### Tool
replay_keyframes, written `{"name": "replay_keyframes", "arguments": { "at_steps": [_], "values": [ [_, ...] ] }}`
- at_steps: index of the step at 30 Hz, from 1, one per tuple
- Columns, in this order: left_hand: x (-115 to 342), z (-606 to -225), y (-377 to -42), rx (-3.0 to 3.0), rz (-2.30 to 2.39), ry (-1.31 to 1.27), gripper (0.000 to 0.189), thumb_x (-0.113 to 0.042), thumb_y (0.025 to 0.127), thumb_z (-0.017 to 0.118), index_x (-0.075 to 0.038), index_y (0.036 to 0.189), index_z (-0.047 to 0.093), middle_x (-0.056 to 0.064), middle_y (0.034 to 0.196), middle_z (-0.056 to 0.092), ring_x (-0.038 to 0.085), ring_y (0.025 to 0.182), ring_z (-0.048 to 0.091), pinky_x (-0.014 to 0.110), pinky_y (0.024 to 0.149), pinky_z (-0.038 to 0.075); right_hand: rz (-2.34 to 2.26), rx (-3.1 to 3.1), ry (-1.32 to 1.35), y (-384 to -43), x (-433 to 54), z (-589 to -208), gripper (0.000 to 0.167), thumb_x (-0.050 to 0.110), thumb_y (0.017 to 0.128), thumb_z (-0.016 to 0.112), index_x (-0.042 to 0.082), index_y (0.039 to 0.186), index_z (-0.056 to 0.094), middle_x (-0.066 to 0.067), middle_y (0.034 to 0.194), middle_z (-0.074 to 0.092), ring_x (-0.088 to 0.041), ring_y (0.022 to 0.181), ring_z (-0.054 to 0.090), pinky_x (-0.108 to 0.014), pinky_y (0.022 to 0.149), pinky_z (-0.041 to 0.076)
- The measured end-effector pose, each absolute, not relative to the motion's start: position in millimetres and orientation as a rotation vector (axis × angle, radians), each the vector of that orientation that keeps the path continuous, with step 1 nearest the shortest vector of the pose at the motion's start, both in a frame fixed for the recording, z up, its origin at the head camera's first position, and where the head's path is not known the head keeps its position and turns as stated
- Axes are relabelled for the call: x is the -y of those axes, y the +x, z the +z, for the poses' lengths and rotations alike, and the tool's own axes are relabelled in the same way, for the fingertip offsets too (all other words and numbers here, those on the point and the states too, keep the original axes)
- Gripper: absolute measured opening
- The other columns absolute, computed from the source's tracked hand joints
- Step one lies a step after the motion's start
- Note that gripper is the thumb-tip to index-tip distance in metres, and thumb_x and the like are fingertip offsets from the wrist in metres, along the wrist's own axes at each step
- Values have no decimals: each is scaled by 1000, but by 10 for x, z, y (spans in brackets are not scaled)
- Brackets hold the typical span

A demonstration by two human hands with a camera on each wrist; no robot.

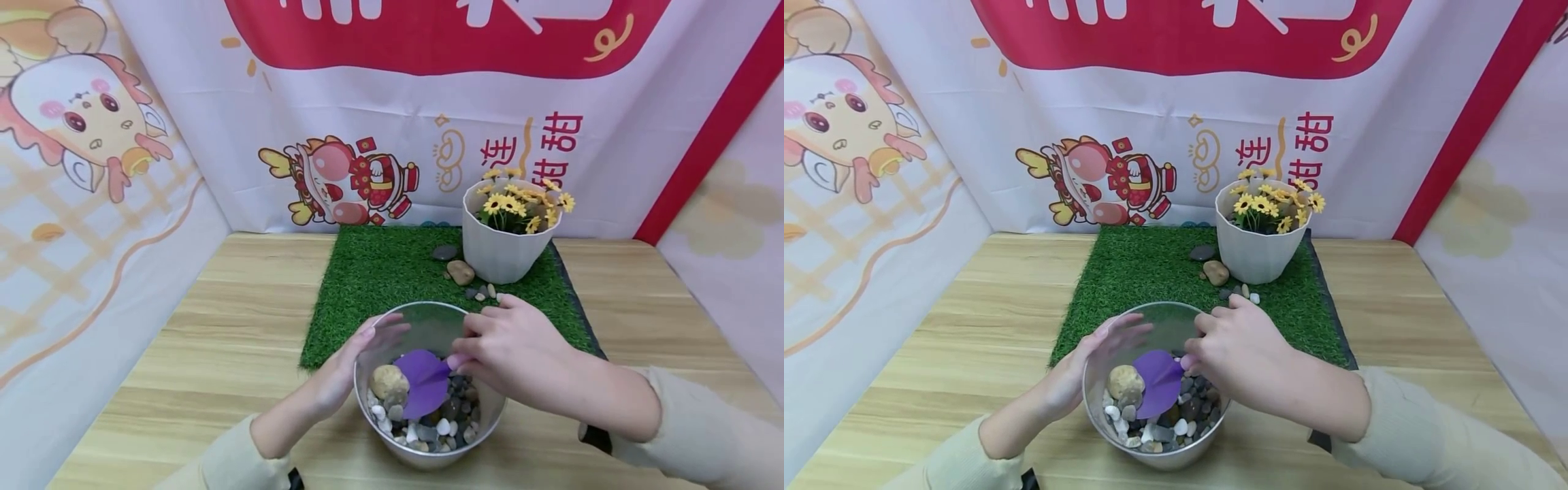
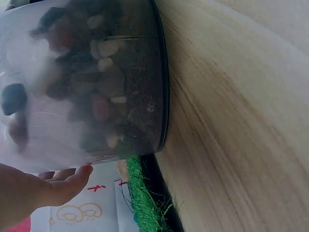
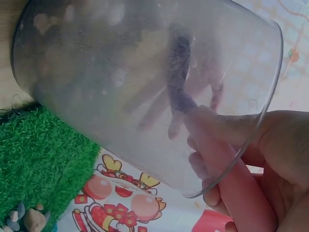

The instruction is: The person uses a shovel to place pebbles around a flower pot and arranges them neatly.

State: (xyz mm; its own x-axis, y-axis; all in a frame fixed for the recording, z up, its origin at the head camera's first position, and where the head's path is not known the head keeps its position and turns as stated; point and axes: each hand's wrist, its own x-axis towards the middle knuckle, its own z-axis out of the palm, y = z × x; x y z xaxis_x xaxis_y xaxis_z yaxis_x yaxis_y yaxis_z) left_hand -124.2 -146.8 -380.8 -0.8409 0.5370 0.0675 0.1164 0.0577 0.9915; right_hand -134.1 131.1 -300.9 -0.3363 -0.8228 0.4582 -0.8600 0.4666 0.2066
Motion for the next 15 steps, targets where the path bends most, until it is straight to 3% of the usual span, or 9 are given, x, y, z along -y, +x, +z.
{"name": "replay_keyframes", "arguments": {
  "at_steps": [15],
  "values": [
    [1453, -3800, -1230, -1963, 1883, 650, 63, -42, 112, 13, -2, 159, 22, 22, 160, 35, 42, 146, 35, 62, 120, 19, 278, 2267, 1380, -1299, -1472, -3011, 11, 35, 88, 79, 26, 93, 82, 14, 85, 65, -4, 73, 62, -24, 58, 37]
  ]
}}
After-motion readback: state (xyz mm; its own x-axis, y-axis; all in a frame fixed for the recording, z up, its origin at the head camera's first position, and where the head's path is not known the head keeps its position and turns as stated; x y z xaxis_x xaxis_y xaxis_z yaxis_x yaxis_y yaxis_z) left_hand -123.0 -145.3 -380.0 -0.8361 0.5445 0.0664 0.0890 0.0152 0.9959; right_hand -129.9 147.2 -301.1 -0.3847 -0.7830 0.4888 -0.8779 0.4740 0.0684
